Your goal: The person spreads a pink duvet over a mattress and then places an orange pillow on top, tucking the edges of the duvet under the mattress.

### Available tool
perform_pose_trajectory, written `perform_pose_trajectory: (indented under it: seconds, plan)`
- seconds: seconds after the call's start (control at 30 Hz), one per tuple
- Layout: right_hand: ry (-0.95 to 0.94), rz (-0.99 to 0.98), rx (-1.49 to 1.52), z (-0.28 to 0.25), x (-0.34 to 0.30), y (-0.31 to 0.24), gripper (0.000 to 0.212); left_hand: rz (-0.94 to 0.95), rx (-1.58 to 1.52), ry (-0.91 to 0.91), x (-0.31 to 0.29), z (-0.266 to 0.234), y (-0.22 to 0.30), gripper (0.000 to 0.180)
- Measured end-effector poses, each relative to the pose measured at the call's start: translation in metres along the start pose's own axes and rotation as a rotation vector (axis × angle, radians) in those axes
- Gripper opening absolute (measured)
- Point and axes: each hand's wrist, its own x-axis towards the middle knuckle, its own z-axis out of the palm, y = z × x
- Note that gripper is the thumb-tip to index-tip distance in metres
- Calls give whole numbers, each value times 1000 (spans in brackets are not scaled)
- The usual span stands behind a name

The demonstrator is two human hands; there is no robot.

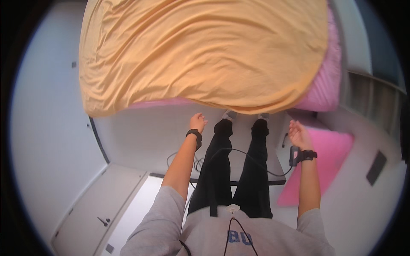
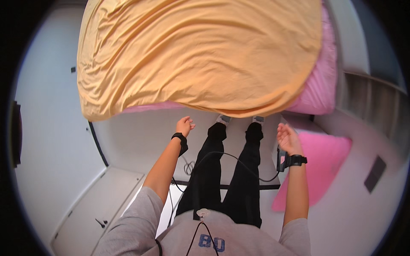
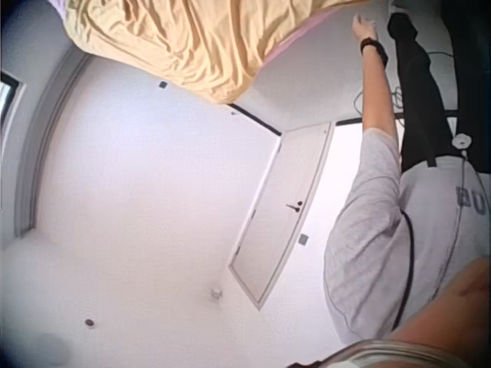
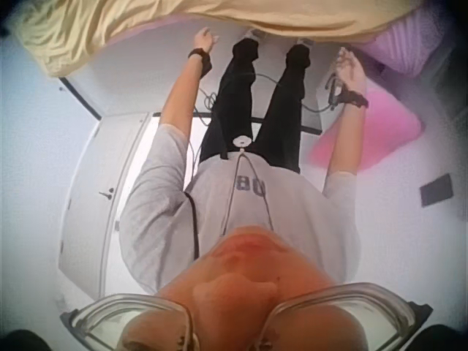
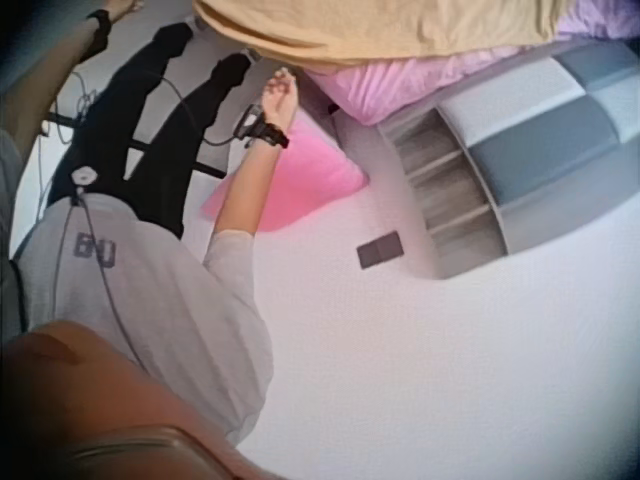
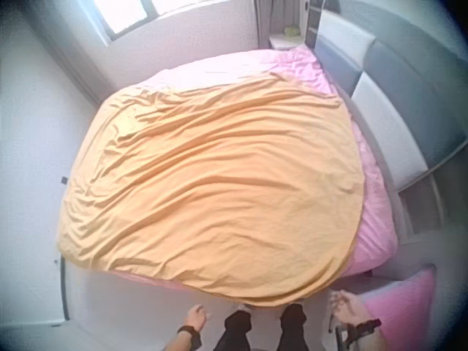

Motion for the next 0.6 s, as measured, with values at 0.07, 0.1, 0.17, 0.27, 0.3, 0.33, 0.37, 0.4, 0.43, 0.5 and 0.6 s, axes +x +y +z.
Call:
perform_pose_trajectory:
  seconds: [0.07,0.1,0.17,0.27,0.3,0.33,0.37,0.4,0.43,0.5,0.6]
  plan:
    - [147,13,-73,-17,63,-22,20,-12,-183,80,27,18,-3,45]
    - [325,-8,-308,-23,88,-26,20,53,-280,120,40,23,-5,43]
    - [294,92,-850,-37,118,-44,26,110,-419,137,64,31,-10,40]
    - [62,-48,-972,-23,121,-54,43,71,-552,302,85,63,-6,38]
    - [36,-16,-906,-51,128,-70,43,54,-570,327,91,77,-9,39]
    - [-19,1,-853,-58,131,-67,46,58,-579,363,97,78,-11,40]
    - [-102,25,-843,-63,134,-58,49,68,-570,385,99,74,-12,40]
    - [-176,44,-839,-66,133,-53,52,18,-555,366,99,74,-13,36]
    - [-111,129,-887,-66,130,-53,54,-29,-541,345,99,73,-13,32]
    - [-97,139,-791,-54,127,-53,54,-3,-445,367,95,70,-11,27]
    - [-47,47,-685,-15,107,-52,48,44,-371,443,70,83,-3,16]
